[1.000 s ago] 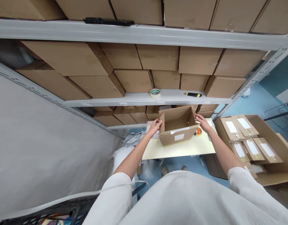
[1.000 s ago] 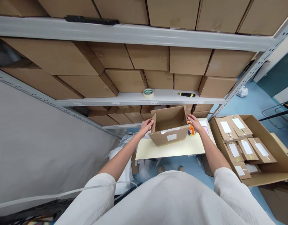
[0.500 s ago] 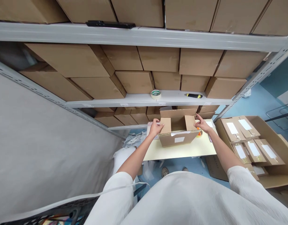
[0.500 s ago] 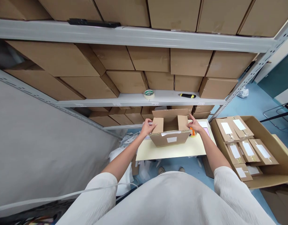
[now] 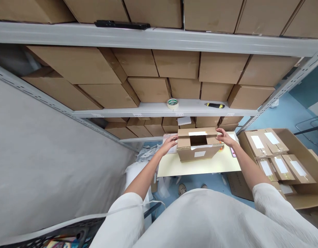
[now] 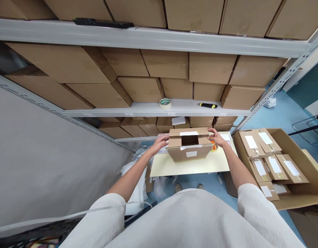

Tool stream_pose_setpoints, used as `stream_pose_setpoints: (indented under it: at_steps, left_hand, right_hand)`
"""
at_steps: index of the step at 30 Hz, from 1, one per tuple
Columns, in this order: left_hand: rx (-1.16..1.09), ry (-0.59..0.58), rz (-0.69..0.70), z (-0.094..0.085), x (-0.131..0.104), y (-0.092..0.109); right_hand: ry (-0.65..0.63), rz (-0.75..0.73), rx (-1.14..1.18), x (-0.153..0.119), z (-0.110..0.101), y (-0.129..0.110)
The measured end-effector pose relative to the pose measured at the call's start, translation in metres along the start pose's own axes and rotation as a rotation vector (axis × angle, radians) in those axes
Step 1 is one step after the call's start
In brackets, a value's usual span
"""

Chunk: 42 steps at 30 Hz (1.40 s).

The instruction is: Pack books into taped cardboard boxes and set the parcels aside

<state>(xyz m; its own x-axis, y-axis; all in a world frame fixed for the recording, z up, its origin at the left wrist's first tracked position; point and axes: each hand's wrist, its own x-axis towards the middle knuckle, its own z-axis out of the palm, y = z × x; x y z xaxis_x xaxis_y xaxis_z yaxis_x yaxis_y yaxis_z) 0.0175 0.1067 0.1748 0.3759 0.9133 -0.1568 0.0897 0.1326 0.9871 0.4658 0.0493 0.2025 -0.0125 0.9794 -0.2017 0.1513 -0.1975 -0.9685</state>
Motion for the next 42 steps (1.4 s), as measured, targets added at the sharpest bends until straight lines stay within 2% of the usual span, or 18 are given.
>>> stream_pose_setpoints:
  at_steps: [3, 6, 11, 16, 18, 21, 27, 32, 36, 42]
  left_hand:
    - [-0.020, -0.231, -0.010, -0.007, -0.009, 0.009]
    - [0.004, -0.329, -0.024, -0.012, -0.013, 0.014]
    - [-0.055, -0.205, -0.095, -0.022, -0.013, 0.008]
    - [0.015, -0.306, -0.048, -0.025, -0.015, 0.004]
    - [0.018, -0.287, -0.022, -0.022, -0.016, 0.005]
    - [-0.001, -0.196, 0.000, -0.014, -0.016, 0.005]
    - [0.063, -0.031, -0.026, 0.006, -0.015, -0.003]
    - [0.147, 0.072, -0.041, 0.025, -0.006, -0.011]
    - [0.302, 0.069, 0.058, 0.030, 0.005, -0.016]
    - [0.300, 0.029, 0.113, 0.029, 0.012, -0.021]
  right_hand:
    - [-0.001, 0.017, -0.049, -0.002, 0.001, -0.003]
    - [0.007, -0.014, -0.104, -0.001, 0.003, -0.004]
    - [0.001, -0.033, -0.139, -0.001, 0.003, -0.005]
    - [-0.007, -0.035, -0.099, -0.001, 0.000, -0.004]
    - [-0.003, -0.036, -0.086, -0.001, -0.001, -0.004]
    - [-0.010, -0.022, -0.073, -0.002, -0.003, -0.004]
    - [0.018, 0.104, -0.002, -0.008, 0.001, -0.004]
    - [-0.002, 0.045, -0.021, -0.007, 0.011, 0.008]
    - [0.013, 0.017, -0.054, -0.005, 0.015, 0.017]
    - [0.021, -0.039, -0.057, -0.012, 0.015, 0.023]
